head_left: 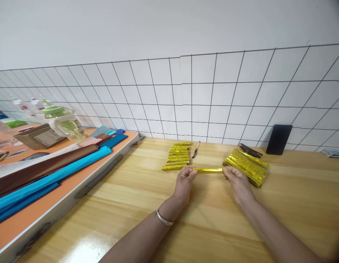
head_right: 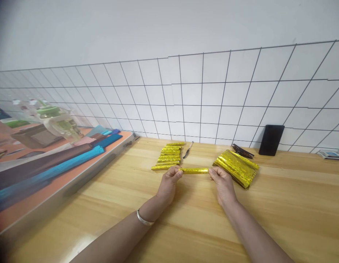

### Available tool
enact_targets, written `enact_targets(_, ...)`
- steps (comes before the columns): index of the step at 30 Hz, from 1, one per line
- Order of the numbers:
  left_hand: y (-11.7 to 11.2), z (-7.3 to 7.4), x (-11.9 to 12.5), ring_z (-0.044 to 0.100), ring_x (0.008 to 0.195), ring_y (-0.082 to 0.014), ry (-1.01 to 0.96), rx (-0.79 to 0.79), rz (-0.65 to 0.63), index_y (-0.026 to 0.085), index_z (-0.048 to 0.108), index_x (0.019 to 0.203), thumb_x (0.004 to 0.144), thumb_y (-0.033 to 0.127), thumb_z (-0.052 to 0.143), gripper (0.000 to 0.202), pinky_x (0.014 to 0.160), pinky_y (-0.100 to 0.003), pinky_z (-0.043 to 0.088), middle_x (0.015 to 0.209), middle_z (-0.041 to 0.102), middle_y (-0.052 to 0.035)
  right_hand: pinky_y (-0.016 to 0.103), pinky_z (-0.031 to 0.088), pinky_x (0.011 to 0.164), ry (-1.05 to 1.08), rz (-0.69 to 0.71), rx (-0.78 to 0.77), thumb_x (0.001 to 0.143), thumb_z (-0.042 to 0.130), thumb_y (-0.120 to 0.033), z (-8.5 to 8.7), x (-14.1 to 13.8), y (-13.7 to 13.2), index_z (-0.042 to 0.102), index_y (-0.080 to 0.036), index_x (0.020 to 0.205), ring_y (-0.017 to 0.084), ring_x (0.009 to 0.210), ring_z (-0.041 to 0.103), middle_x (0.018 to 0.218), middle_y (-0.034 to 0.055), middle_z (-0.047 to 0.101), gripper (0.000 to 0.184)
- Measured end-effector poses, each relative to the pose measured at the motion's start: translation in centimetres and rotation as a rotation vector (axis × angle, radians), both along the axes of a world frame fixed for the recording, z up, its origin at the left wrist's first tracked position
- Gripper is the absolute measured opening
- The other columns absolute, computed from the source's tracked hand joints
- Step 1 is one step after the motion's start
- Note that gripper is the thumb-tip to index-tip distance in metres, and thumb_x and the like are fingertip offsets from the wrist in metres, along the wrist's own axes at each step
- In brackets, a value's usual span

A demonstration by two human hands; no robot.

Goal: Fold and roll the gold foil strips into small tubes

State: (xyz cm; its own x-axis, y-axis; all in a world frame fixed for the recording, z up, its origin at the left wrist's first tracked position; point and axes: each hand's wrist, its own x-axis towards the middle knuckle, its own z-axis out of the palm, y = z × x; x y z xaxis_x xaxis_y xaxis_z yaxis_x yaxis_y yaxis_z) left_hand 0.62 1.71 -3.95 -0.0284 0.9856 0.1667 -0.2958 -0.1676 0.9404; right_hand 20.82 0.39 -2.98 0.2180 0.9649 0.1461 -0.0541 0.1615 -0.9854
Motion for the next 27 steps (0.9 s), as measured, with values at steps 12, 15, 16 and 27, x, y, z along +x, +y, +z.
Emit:
enact_targets(12,1.0,-0.6,-0.9,0.042,0.063,-0.0097,-0.045,-0.101,-0.069,0.016,0.055,0.067,0.07,0.037,0.067,0.025,0.065,-0.022,0.035,0.064,0.047,0.0029,0.028,0.034,0.068,-0.198,0.044,0.117,0.076,0.062,-0.037,0.3,0.0,0.0,0.062,-0.021,0.07,0.015,0.072,0.043,0.072,-0.0009,0.049,0.017)
enact_targets(15,0.9,-0.6,-0.7,0.044,0.066,-0.0104,-0.045,-0.103,-0.054,0.015,0.056,0.066,0.069,0.038,0.068,0.026,0.066,-0.023,0.036,0.068,0.05,0.0015,0.027,0.034,0.071,-0.192,0.007,0.125,0.076,0.062,-0.036,-0.2,-0.1,0.1,0.057,-0.02,0.065,0.016,0.075,0.044,0.073,-0.0011,0.049,0.02)
enact_targets(16,0.9,-0.6,-0.7,0.044,0.066,-0.0105,-0.046,-0.103,-0.052,0.015,0.056,0.066,0.068,0.038,0.068,0.026,0.067,-0.023,0.037,0.069,0.051,0.0012,0.027,0.033,0.071,-0.188,-0.001,0.125,0.077,0.062,-0.036,-0.4,-0.1,0.1,0.056,-0.02,0.063,0.016,0.075,0.044,0.073,-0.0012,0.049,0.021)
enact_targets(27,1.0,-0.5,-0.6,0.058,0.078,-0.0135,-0.081,-0.115,-0.085,0.018,0.053,0.089,0.07,0.039,0.069,0.033,0.064,-0.022,0.043,0.081,0.058,-0.0014,0.027,0.034,0.063,-0.159,0.041,-0.016,0.076,0.061,-0.042,-1.2,0.1,0.1,0.064,-0.019,0.076,0.015,0.066,0.043,0.07,0.0001,0.053,0.024)
